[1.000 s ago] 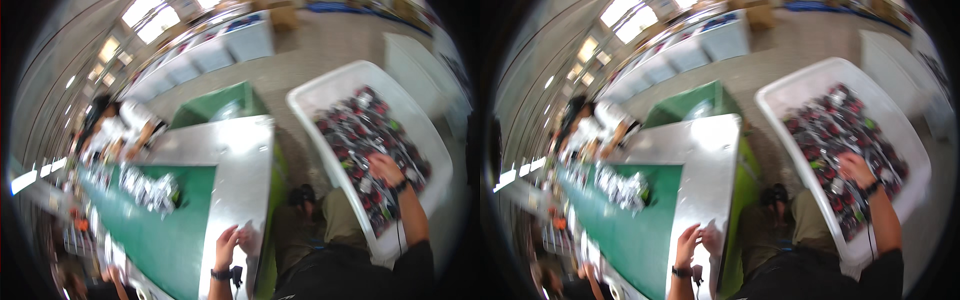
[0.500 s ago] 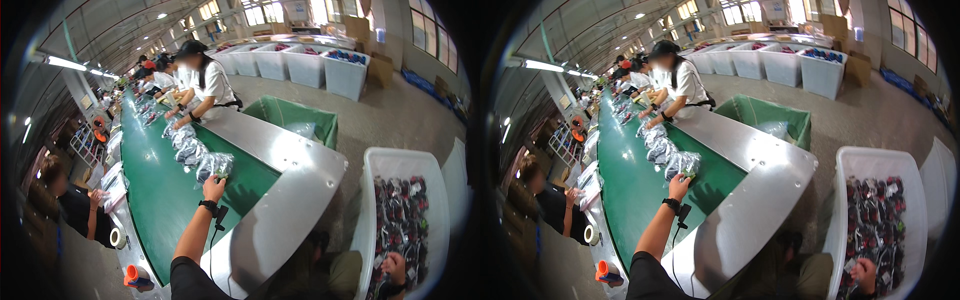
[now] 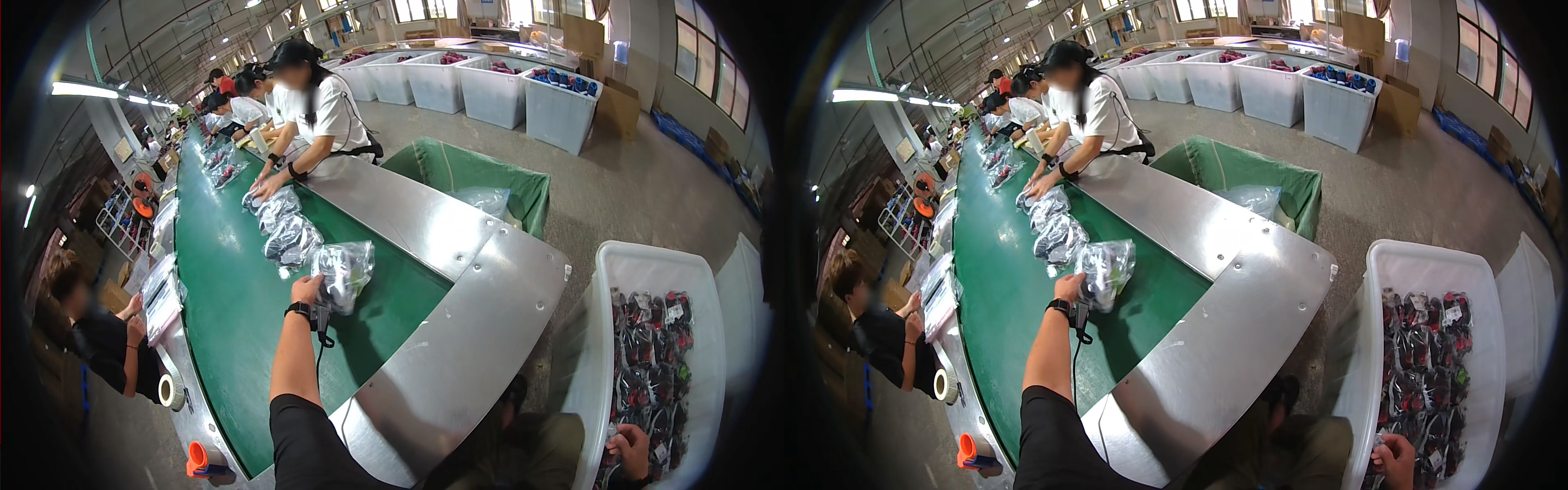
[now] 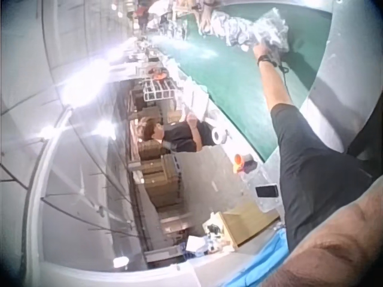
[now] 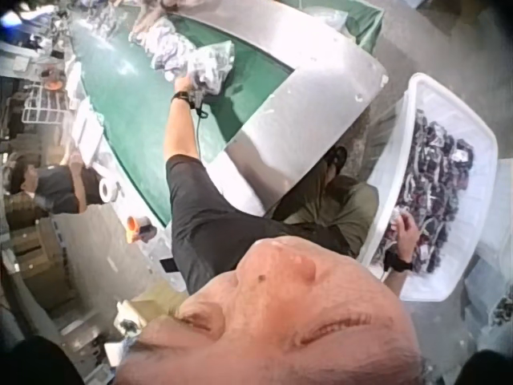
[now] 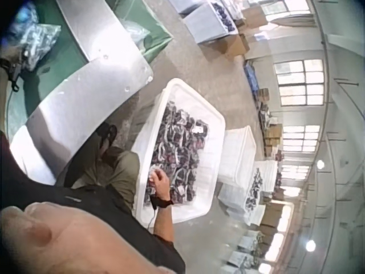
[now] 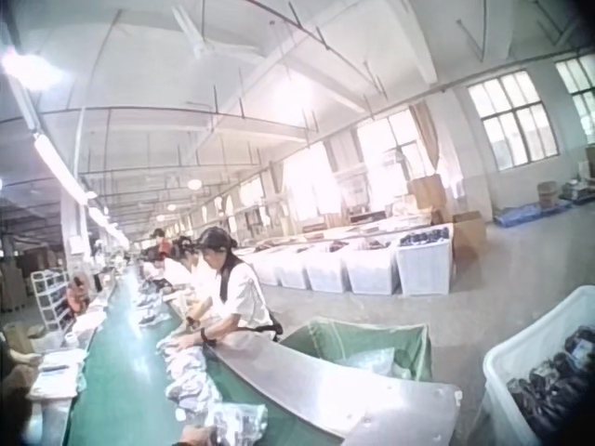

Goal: The person picks packaged footwear from a white bin and places them onto a conveyor belt. They repeatedly transfer items between bins and the belt, occasionally moving an empty bin to a new location.

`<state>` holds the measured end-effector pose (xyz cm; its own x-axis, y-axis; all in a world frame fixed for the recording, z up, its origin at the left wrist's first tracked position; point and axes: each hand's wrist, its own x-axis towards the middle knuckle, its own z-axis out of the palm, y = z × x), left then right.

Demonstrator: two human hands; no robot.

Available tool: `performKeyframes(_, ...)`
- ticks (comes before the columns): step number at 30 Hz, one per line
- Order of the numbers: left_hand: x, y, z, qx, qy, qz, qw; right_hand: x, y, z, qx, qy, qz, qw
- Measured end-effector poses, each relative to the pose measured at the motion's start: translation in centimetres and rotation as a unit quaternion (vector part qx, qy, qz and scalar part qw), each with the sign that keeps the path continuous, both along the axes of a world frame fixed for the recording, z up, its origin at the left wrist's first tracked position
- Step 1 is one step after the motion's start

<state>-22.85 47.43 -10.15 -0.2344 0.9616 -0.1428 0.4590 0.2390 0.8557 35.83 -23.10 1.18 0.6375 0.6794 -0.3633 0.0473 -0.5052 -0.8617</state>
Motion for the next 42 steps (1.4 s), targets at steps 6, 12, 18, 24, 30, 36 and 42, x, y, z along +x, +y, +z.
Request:
performKeyframes(6, 4.4, -5.8, 3.0, -0.110, -0.190, -0.091, 0.971, -0.9, 0.9, -0.4, 0.032, 0.036, -0.006, 0.999)
performKeyframes(12, 9.8, -15.5, 5.6, -0.053, -0.192, -0.105, 0.974, -2.4, 1.2, 1.5, 0.041, -0.002, 0.020, 0.999)
performKeyframes(18, 11.1, -27.3, 9.2, 0.184, -0.153, -0.330, 0.913, -3.9, 0.2, 3.1, 0.065, 0.009, 0.035, 0.997)
performKeyframes(24, 10.2, -33.4, 8.9, 0.039, -0.264, -0.286, 0.920, -6.2, -0.1, 3.7, 0.086, -0.040, 0.123, 0.988)
performKeyframes(30, 11.1, -33.9, 9.6, -0.092, -0.393, -0.162, 0.901, -7.4, 0.2, 4.5, 0.115, -0.048, 0.161, 0.979)
performKeyframes(36, 14.9, -35.7, 9.7, -0.093, -0.385, -0.232, 0.888, -8.6, 0.9, 5.1, 0.140, -0.062, 0.181, 0.972)
performKeyframes(42, 17.7, -42.7, 8.7, -0.272, -0.471, -0.230, 0.807, -8.9, 1.0, 4.4, 0.184, -0.064, 0.189, 0.963)
